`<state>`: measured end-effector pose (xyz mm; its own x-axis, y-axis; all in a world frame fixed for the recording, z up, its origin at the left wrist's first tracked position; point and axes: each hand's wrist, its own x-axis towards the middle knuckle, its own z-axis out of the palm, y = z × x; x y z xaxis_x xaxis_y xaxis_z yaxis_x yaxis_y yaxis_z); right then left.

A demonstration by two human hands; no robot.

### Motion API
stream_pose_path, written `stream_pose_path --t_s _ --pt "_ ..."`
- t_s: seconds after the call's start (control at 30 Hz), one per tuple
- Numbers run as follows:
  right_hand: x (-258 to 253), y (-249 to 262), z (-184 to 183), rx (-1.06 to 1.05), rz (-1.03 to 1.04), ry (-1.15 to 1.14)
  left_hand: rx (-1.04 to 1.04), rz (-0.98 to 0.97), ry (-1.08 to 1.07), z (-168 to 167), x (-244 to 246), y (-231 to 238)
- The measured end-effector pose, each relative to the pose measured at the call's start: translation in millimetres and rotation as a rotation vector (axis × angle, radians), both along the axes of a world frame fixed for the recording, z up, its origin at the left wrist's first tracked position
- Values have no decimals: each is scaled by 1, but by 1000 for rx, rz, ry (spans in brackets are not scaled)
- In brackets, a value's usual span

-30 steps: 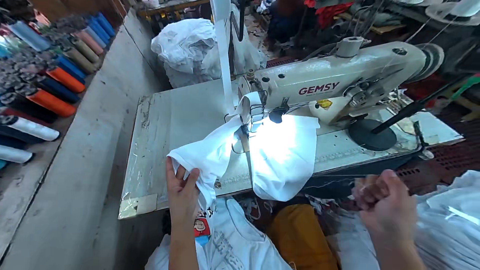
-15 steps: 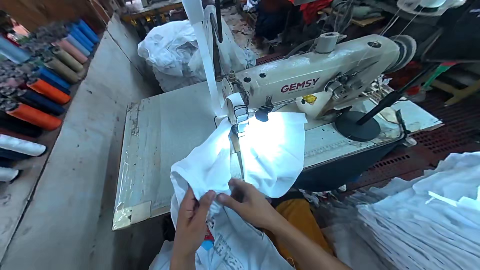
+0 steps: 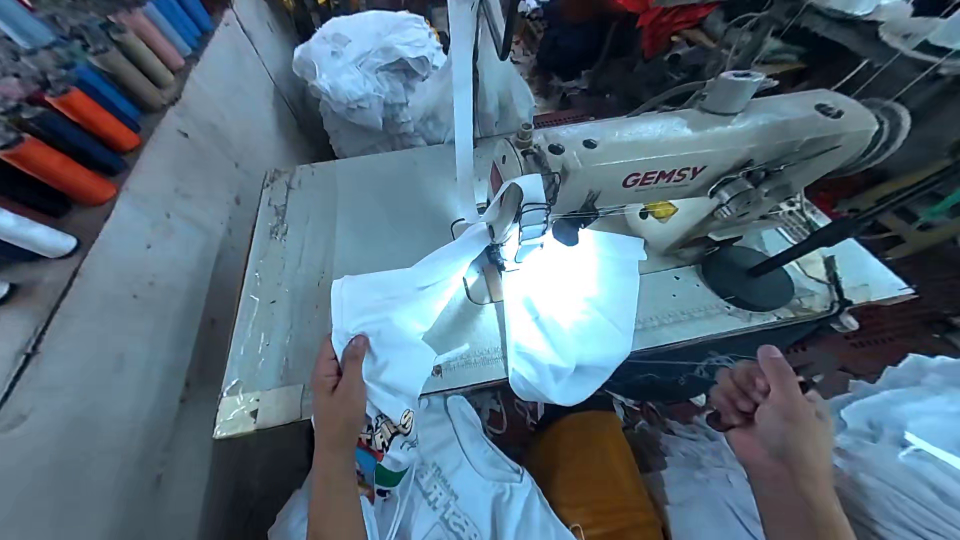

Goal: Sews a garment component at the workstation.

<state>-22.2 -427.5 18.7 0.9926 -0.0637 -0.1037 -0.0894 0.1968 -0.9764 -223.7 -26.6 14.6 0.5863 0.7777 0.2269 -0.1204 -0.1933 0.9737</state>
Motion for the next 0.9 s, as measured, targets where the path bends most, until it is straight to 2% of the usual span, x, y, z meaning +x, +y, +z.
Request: stream_pose_path --t_s 0.07,0.17,0.3,0.4,0.47,0.53,0.6,0.7,0.8,0.9 --pt "-9 14 1 -13 37 -13 -17 -4 -12 1 1 -1" --pt "-36 57 0 -147 296 -105 -13 -11 -21 0 -1 -1" --pt "-67 135 6 -321 727 -433 30 -4 -4 -2 -3 -2" --pt "-81 192 11 -524 839 -603 46 19 15 -1 -2 -4" --pt "-81 217 15 -734 927 -609 41 33 18 0 -2 -6" --pt "-76 228 16 -780 1036 -574 28 38 14 1 -3 -8" --pt "-74 224 11 -693 1005 -617 -2 17 54 5 -7 -12" --pt "-74 203 4 -637 868 -680 -24 -19 238 15 -15 -23" --pt "-68 180 1 -666 733 -705 -12 -30 236 14 -11 -25" --pt "-60 156 7 -481 714 -620 -38 -45 211 15 -9 -25"
